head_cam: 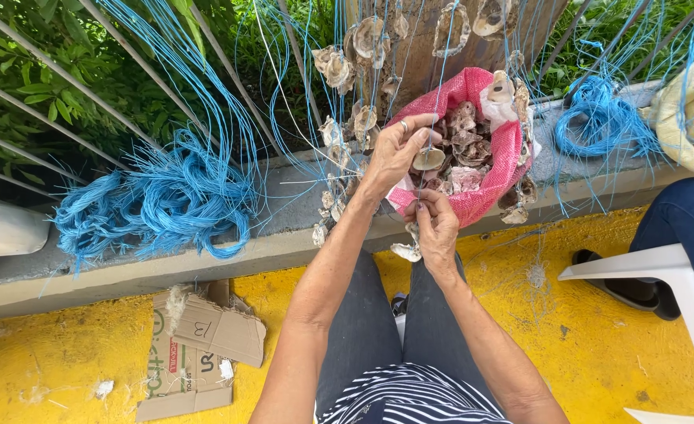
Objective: Threading twine through empty oyster shells to create strings for aquaculture.
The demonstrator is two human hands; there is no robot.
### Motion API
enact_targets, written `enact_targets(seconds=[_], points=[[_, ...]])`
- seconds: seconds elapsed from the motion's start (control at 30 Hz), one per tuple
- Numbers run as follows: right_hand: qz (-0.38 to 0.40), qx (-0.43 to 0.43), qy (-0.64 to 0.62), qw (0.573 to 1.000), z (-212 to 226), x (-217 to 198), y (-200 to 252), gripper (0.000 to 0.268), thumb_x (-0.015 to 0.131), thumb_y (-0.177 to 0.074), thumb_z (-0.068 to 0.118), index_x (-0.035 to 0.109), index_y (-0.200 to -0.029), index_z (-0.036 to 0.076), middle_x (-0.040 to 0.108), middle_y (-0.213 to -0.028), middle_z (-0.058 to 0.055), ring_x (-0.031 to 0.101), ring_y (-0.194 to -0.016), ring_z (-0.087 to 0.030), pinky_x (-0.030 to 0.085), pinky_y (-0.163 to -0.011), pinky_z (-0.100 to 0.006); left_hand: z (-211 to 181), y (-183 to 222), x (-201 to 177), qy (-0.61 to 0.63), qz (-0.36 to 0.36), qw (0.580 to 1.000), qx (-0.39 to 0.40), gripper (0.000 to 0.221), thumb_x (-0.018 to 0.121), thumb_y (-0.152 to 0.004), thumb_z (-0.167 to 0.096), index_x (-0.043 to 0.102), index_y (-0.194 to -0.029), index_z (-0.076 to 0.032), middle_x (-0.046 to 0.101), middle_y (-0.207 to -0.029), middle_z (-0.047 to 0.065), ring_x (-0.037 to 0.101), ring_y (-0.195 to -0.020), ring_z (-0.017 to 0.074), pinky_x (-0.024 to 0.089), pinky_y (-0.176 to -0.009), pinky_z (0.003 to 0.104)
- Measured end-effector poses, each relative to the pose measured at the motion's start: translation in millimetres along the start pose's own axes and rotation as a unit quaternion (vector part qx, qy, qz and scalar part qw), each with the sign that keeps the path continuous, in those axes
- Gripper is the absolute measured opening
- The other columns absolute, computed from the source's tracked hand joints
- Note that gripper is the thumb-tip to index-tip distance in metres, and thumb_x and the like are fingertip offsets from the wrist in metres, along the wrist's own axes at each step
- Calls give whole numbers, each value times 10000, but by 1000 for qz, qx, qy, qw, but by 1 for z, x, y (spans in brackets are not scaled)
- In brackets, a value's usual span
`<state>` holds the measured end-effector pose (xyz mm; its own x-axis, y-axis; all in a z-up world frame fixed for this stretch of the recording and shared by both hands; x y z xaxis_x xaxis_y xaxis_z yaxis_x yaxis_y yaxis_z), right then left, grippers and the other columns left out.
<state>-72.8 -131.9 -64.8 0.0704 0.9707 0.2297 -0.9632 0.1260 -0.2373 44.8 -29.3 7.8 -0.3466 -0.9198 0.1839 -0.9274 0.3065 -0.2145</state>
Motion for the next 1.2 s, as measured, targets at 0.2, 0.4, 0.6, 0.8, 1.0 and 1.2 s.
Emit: enact_targets(seconds=[0.2, 0.4, 0.6, 0.8, 1.0, 1.2], points=[[1, 25, 12, 1000, 6, 2, 6, 198, 469, -1059, 8, 561, -1232, -22, 669, -922, -47, 656, -813, -90, 547, -736, -231, -16, -21, 14, -19, -29, 997, 62, 320, 600, -1037, -97, 638, -1341, -6, 738, -901, 44, 671, -830, 65, 568, -769, 228], [12, -7, 11, 1000, -16, -1, 15, 171, 472, -1074, 6, 571, -1213, -8, 643, -910, -40, 603, -792, -76, 533, -729, -231, -14, -36, 13, -10, -42, 995, 93, 205, 595, -1015, -42, 745, -1149, 0, 673, -761, -7, 590, -700, 42, 515, -670, 209], [0, 4, 44, 999, -9, 0, 17, 148, 490, -1062, 11, 606, -1153, 2, 626, -843, -23, 566, -738, -66, 500, -678, -215, -16, -41, 8, -50, -93, 992, 69, 174, 614, -963, 4, 770, -1038, -15, 657, -703, -21, 561, -632, 32, 468, -584, 202], [2, 17, 63, 998, -4, -6, 23, 160, 498, -1046, -2, 616, -1154, -1, 636, -851, -31, 571, -736, -70, 501, -672, -213, -3, -46, 11, -14, -93, 993, 64, 169, 605, -970, -7, 764, -1027, -16, 686, -746, -17, 595, -655, 35, 506, -611, 205], [17, 116, -54, 992, 11, -26, 29, 131, 503, -1026, 14, 596, -1120, 15, 671, -890, -50, 626, -765, -88, 491, -603, -208, -17, -43, 18, -5, -75, 997, 11, 223, 645, -1011, -163, 726, -1135, 4, 729, -822, 55, 658, -722, 80, 557, -634, 234], [50, 83, 7, 995, 36, -49, 39, 135, 517, -1041, 9, 626, -1120, -1, 724, -971, -99, 663, -859, -113, 546, -730, -231, 1, -92, -1, -9, -106, 993, 54, 473, 596, -1009, -403, 612, -1365, -92, 732, -1237, 133, 748, -1025, 193, 530, -994, 399]])
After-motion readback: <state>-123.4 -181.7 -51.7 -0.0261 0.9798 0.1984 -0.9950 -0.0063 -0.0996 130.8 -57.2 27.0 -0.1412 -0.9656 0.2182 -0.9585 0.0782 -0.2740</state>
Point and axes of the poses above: each hand's wrist, its own y-axis away from the middle knuckle, its own x-axis out of the palm, z = x × y, the point moved 4 cm from there along -y, towards the middle knuckle
